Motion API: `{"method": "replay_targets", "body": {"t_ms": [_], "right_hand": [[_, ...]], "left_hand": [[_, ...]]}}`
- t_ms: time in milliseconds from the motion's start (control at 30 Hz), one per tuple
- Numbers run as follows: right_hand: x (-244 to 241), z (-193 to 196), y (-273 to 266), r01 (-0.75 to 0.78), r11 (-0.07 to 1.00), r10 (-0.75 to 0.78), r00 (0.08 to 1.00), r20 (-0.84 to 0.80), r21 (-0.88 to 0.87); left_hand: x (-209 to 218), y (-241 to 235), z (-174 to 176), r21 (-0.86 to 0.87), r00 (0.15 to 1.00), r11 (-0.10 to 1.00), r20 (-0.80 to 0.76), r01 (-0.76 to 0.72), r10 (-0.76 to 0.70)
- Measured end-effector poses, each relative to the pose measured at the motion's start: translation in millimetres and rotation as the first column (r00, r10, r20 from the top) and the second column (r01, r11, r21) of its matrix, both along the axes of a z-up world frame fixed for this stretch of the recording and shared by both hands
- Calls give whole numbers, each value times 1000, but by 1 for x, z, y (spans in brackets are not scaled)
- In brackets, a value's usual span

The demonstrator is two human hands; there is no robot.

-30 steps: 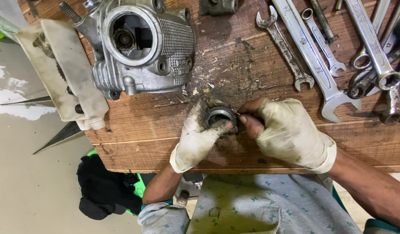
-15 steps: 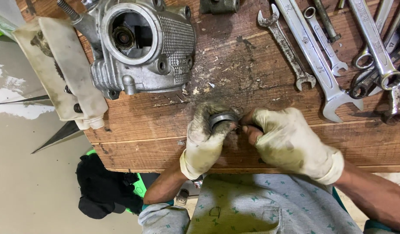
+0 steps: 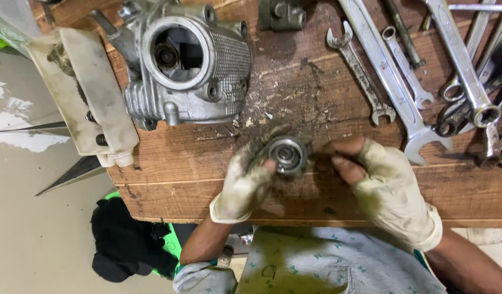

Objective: Cleaning a ball bearing and motorcycle engine component using a brush and solvent

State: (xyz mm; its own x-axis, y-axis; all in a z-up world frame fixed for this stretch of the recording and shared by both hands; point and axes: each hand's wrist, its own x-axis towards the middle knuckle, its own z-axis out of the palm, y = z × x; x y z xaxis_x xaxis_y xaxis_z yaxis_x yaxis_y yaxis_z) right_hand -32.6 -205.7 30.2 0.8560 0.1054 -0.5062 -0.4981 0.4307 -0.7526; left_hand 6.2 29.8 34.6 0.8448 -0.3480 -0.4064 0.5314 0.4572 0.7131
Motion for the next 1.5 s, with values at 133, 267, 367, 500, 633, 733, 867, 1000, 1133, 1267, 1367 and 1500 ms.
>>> {"method": "replay_targets", "body": {"t_ms": [133,267,367,500,633,733,867,1000,1133,1267,1367,1500], "right_hand": [[8,22,-12,-188,885,150,981,-121,-426],[-7,19,-24,-110,904,127,992,15,-412],[-3,26,-16,-99,888,106,994,-11,-450],[0,16,-16,-19,985,34,996,84,-174],[5,7,-12,69,958,-43,994,99,-278],[21,15,-11,61,957,31,950,312,-282],[35,35,-20,-46,856,210,941,266,-514],[49,20,-25,47,940,183,768,613,-339],[63,22,-18,-77,896,288,852,438,-438],[81,38,-13,-251,856,314,947,70,-452],[86,35,-13,-254,815,351,932,95,-521],[87,30,-11,-274,797,295,954,-48,-539]], "left_hand": [[11,7,39,-73,928,947,234,314,-290],[-19,19,48,-256,920,900,267,353,-285],[2,18,71,-390,749,715,-89,581,-657],[9,6,68,-334,858,805,26,491,-513],[16,-1,47,-147,964,958,136,246,-227],[18,-11,39,-140,991,981,-20,131,-135],[16,-12,29,-93,989,996,-147,2,-16],[17,-18,18,-28,998,1000,-68,-9,7],[20,-21,12,39,1000,999,-16,-7,8],[22,-25,13,54,998,998,-59,-20,23],[24,-25,2,177,1000,984,30,-8,3],[27,-27,-3,157,999,988,-26,-18,22]]}}
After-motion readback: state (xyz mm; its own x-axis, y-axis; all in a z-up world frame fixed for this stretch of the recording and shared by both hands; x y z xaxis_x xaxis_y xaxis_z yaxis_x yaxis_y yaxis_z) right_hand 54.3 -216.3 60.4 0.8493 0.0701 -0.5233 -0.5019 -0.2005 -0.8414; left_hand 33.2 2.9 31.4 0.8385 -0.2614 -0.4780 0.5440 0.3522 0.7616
